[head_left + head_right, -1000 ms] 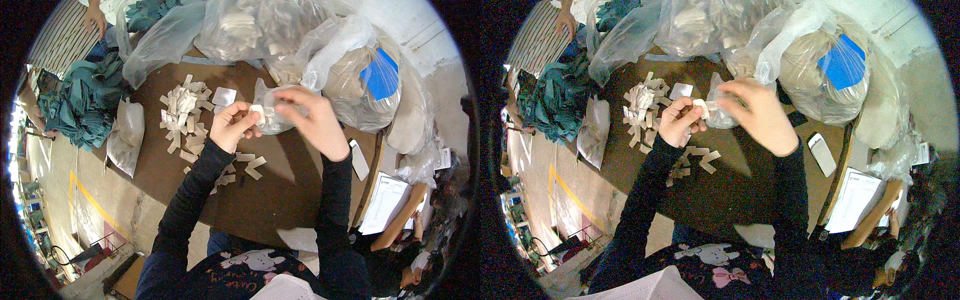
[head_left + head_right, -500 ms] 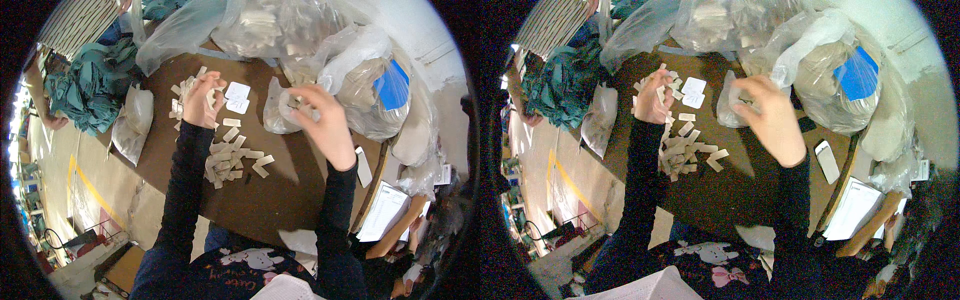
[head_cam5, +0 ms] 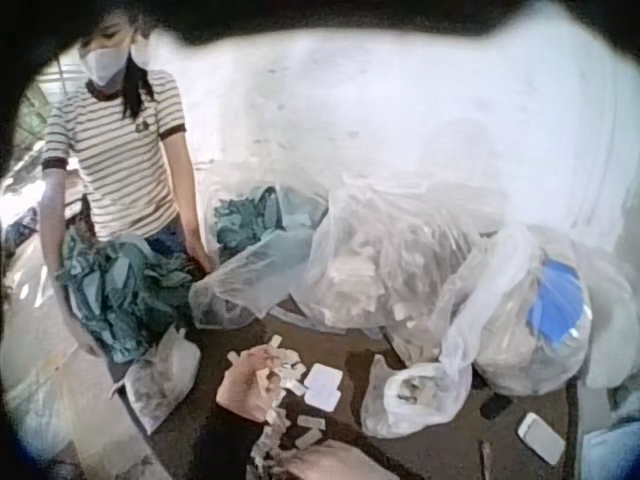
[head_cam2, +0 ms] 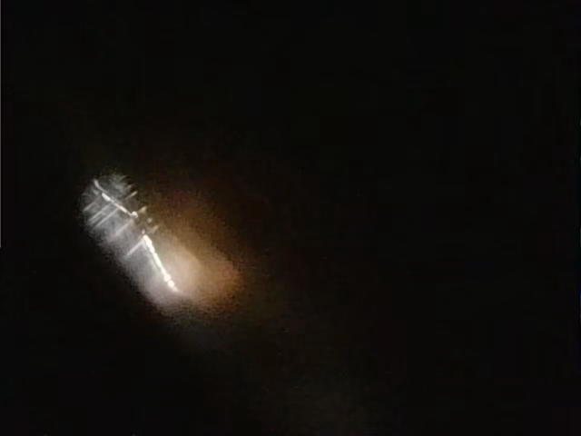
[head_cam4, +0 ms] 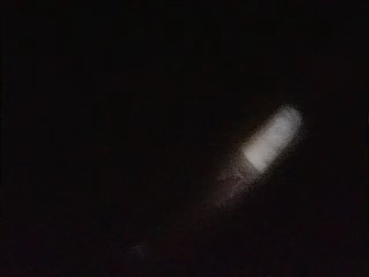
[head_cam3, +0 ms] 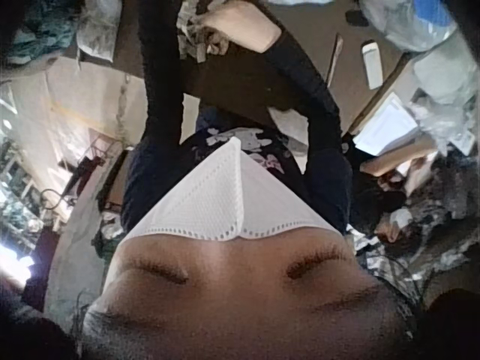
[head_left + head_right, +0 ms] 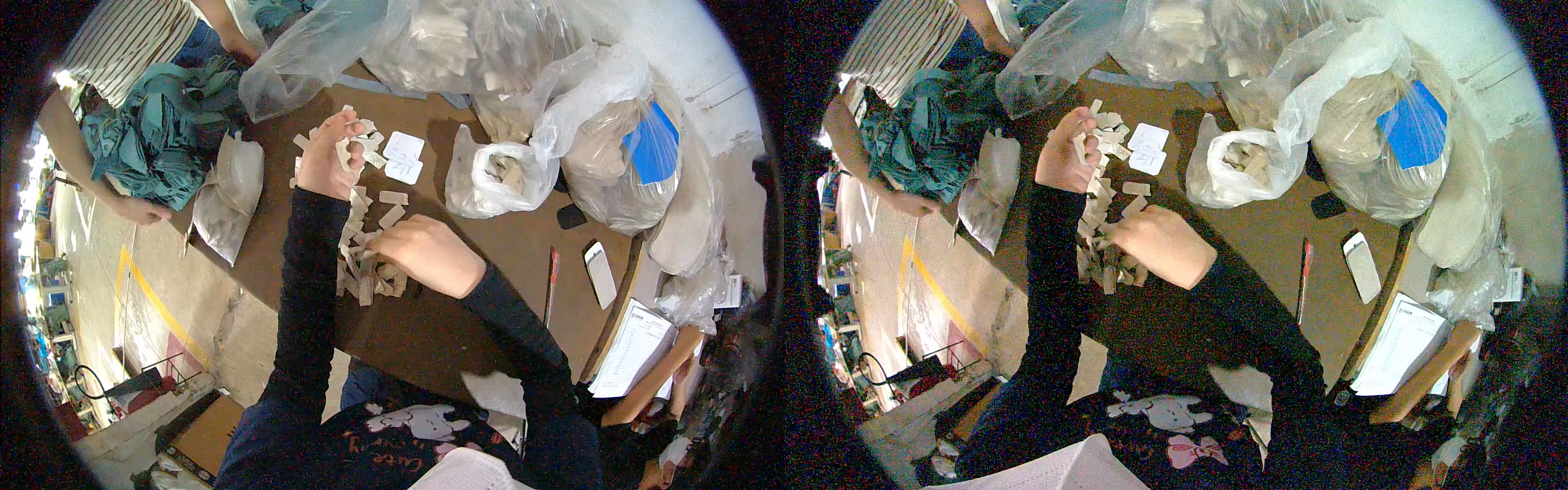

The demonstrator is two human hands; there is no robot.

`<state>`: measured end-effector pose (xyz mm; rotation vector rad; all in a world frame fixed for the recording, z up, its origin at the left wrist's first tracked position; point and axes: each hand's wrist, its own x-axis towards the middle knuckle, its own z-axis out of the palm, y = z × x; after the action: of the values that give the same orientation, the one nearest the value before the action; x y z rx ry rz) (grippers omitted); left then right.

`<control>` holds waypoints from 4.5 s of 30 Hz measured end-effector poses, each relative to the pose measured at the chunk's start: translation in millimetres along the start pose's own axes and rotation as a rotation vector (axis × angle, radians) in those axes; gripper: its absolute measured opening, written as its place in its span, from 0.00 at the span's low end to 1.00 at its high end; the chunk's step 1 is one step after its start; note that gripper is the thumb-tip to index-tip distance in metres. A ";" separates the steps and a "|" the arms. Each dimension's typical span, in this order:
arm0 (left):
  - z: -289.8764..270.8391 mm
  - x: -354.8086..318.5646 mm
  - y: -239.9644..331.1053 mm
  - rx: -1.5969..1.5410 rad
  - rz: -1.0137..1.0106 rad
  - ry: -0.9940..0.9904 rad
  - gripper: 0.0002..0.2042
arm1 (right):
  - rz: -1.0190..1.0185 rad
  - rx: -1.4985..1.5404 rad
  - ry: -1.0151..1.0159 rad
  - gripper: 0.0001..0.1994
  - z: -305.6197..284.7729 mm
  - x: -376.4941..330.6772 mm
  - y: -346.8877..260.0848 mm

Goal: The person sorts small rectangular pieces from a pile on a table and places them into a small plastic bag. The person also handles a white rectangular object and a pen, writing on a paper before continuing to sort the pieces.

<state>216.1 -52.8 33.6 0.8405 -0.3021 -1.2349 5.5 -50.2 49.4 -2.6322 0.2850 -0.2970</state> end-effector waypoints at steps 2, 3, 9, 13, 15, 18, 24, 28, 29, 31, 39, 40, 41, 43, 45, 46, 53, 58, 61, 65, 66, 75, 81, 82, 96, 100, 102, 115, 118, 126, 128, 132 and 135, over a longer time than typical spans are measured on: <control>-0.6 -1.4 -3.0 -0.027 -0.028 -0.035 0.10 | 0.047 0.167 0.075 0.09 -13.1 1.7 0.5; 0.8 -1.9 -5.1 -0.045 -0.044 -0.054 0.11 | 0.073 0.248 0.110 0.09 -20.6 0.6 0.6; 11.7 -6.2 -17.8 -0.042 -0.258 -0.246 0.15 | 0.365 0.772 0.293 0.07 -56.1 -7.0 -2.3; 61.1 -32.1 -38.4 -0.430 -0.430 -0.436 0.33 | 0.494 0.784 0.486 0.08 -56.3 -10.6 10.5; 64.1 -37.9 -44.0 -0.416 -0.440 -0.579 0.34 | 0.603 0.718 0.579 0.08 -56.5 -9.2 10.2; 72.9 -49.7 -53.4 -0.211 -0.307 -0.359 0.23 | 0.523 0.325 0.697 0.13 -60.4 -9.3 11.2; 63.8 -48.0 -61.5 -0.081 -0.165 -0.282 0.16 | 0.438 0.388 0.690 0.18 -65.4 -15.1 18.7; 65.0 -48.3 -62.4 -0.005 -0.119 -0.209 0.14 | 0.450 0.453 0.660 0.17 -68.0 -17.1 17.6; 65.5 -48.5 -62.9 0.014 -0.111 -0.194 0.13 | 0.463 0.452 0.650 0.16 -68.0 -17.8 17.7; 61.6 -46.3 -61.5 -0.033 -0.178 -0.165 0.13 | 0.484 0.454 0.632 0.15 -67.7 -17.6 16.9; 61.0 -41.8 -58.8 0.117 -0.147 -0.173 0.13 | 0.573 0.479 0.770 0.15 -104.7 -41.4 36.0; 62.0 -42.3 -61.0 0.151 -0.121 -0.160 0.14 | 0.604 0.459 0.758 0.16 -109.8 -47.5 40.0; 62.9 -43.5 -60.9 0.178 -0.135 -0.164 0.15 | 0.635 0.439 0.746 0.16 -115.1 -52.7 42.5; 63.7 -44.5 -61.4 0.232 -0.168 -0.178 0.16 | 0.674 0.400 0.670 0.18 -119.7 -61.6 49.4; 62.9 -43.7 -64.3 0.249 -0.161 -0.195 0.15 | 0.706 0.381 0.599 0.19 -122.8 -65.5 51.8; 62.0 -43.7 -63.9 0.250 -0.160 -0.204 0.15 | 0.719 0.381 0.566 0.19 -124.2 -66.3 51.7; 58.0 -40.9 -72.1 0.338 -0.136 -0.305 0.13 | 0.462 0.421 0.561 0.18 -105.9 -52.4 41.3; 61.3 -45.7 -72.9 0.205 -0.205 -0.321 0.16 | 0.490 0.382 0.524 0.10 -93.6 -38.9 31.1; 67.7 -45.1 -65.1 0.001 -0.318 -0.372 0.20 | 0.617 0.356 0.636 0.09 -112.4 -49.8 31.3; 68.5 -45.5 -64.2 0.042 -0.323 -0.459 0.24 | 0.617 0.166 0.647 0.11 -120.3 -63.1 45.5; 67.1 -45.9 -64.8 0.078 -0.319 -0.469 0.23 | 0.571 0.105 0.632 0.11 -117.8 -60.8 42.6; 64.6 -51.5 -70.8 0.188 -0.285 -0.357 0.20 | 0.366 0.326 0.594 0.08 -85.6 -36.0 33.8; 68.3 -51.7 -64.3 0.231 -0.234 -0.409 0.21 | 0.635 0.372 0.646 0.07 -117.9 -51.3 30.6; 68.7 -51.3 -64.3 0.272 -0.224 -0.412 0.21 | 0.675 0.374 0.644 0.09 -121.6 -56.6 35.6; 59.2 -42.7 -69.7 0.272 -0.329 -0.505 0.24 | 0.460 0.238 0.670 0.08 -100.5 -47.2 40.3; 62.2 -37.4 -67.0 -0.039 -0.396 -0.428 0.34 | 0.562 -0.059 0.641 0.09 -112.1 -60.1 46.0; 69.7 -40.8 -61.7 -0.181 -0.452 -0.383 0.34 | 0.501 -0.109 0.626 0.12 -110.6 -57.4 40.9; 45.4 -30.3 -63.7 -0.323 -0.433 -0.568 0.30 | 0.127 0.108 0.324 0.07 -77.6 -29.1 22.6; 47.2 -32.7 -70.4 -0.330 -0.441 -0.517 0.31 | 0.136 -0.036 0.369 0.06 -74.7 -29.5 21.8; 44.5 -32.7 -59.7 -0.256 -0.601 -0.566 0.33 | 0.127 -0.143 0.515 0.06 -81.0 -34.4 33.2; 44.9 -30.4 -48.0 0.144 -0.317 -0.430 0.30 | 0.194 -0.130 0.496 0.06 -96.1 -44.4 38.8; -7.9 5.3 -13.0 0.961 0.436 -0.116 0.25 | 0.350 -0.048 0.354 0.06 -119.6 -68.7 52.5; -26.6 10.5 -6.9 1.621 0.831 0.281 0.33 | 0.435 0.019 0.307 0.07 -123.1 -77.4 54.7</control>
<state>231.4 -52.3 8.5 1.9226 -1.3318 0.1625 -108.2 -131.3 117.5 -2.4162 0.9323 -0.5470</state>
